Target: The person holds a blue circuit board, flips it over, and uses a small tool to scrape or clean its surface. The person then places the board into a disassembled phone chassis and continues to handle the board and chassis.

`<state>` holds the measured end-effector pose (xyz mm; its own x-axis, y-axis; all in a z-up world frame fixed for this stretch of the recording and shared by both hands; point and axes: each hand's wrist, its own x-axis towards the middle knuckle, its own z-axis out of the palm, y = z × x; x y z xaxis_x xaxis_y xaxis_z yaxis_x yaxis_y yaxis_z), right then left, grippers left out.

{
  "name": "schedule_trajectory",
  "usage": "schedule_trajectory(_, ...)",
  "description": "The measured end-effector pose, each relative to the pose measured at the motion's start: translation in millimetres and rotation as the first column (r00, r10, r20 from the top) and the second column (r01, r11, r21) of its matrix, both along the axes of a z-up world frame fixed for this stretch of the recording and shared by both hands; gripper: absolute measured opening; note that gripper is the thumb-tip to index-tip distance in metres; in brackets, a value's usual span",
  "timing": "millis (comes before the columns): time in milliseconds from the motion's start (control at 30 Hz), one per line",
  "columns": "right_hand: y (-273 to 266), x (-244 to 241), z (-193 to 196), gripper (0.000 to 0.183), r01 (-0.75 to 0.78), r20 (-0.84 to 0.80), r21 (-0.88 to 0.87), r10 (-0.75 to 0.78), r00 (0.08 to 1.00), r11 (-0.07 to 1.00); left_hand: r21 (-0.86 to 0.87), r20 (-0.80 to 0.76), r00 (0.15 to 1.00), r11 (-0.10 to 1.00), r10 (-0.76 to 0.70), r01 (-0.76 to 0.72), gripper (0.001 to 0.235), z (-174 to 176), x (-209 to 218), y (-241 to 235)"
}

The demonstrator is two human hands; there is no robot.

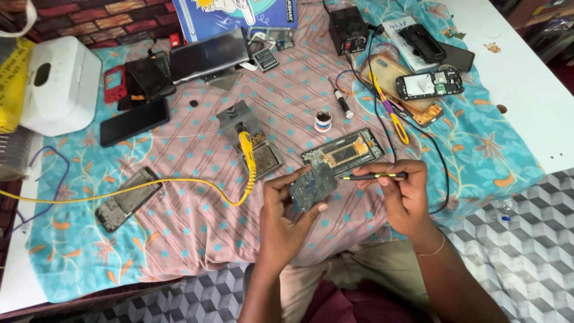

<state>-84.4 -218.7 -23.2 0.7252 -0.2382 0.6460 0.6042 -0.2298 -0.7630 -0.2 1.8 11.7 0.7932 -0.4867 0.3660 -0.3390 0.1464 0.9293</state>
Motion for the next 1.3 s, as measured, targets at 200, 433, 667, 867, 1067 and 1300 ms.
schedule_trajectory(200, -3.7, -2.8, 0.2, 0.017, -0.014, -0.038, 0.029, 0.015, 0.999, 0.999, 0.018, 0.027, 0.999, 1.0, -0.021, 0.021, 0.066, 0.4, 0.6, 0.5)
schedule_trajectory(433, -6.5, -2.2, 0.9, 0.019, -0.018, -0.051, 0.052, 0.021, 0.998, 0.998, 0.003, 0.008, 0.998, 0.998, -0.066, 0.066, 0.063, -1.4, 0.7, 1.8)
schedule_trajectory(667, -7.7, -1.8, -0.4, 0.02, -0.04, -0.037, 0.021, 0.041, 0.998, 0.999, -0.036, 0.083, 0.988, 0.991, -0.128, 0.131, 0.063, -2.2, 1.4, 1.7)
schedule_trajectory(867, -9.9, -0.9, -2.2, 0.018, -0.112, -0.068, 0.061, 0.116, 0.991, 0.992, 0.015, 0.119, 0.986, 0.993, -0.116, 0.115, 0.065, -2.2, 2.5, 10.6)
schedule_trajectory(1067, -18.2, -1.9, -5.6, 0.016, -0.222, -0.09, 0.232, 0.249, 0.964, 0.947, 0.0, 0.061, 0.985, 0.987, -0.163, 0.163, 0.067, 4.0, 3.0, 13.7)
schedule_trajectory(1300, -23.3, -4.1, -9.5, 0.012, -0.27, -0.074, 0.29, 0.302, 0.95, 0.918, -0.03, 0.08, 0.99, 0.992, -0.119, 0.122, 0.068, 0.0, 3.2, 12.9)
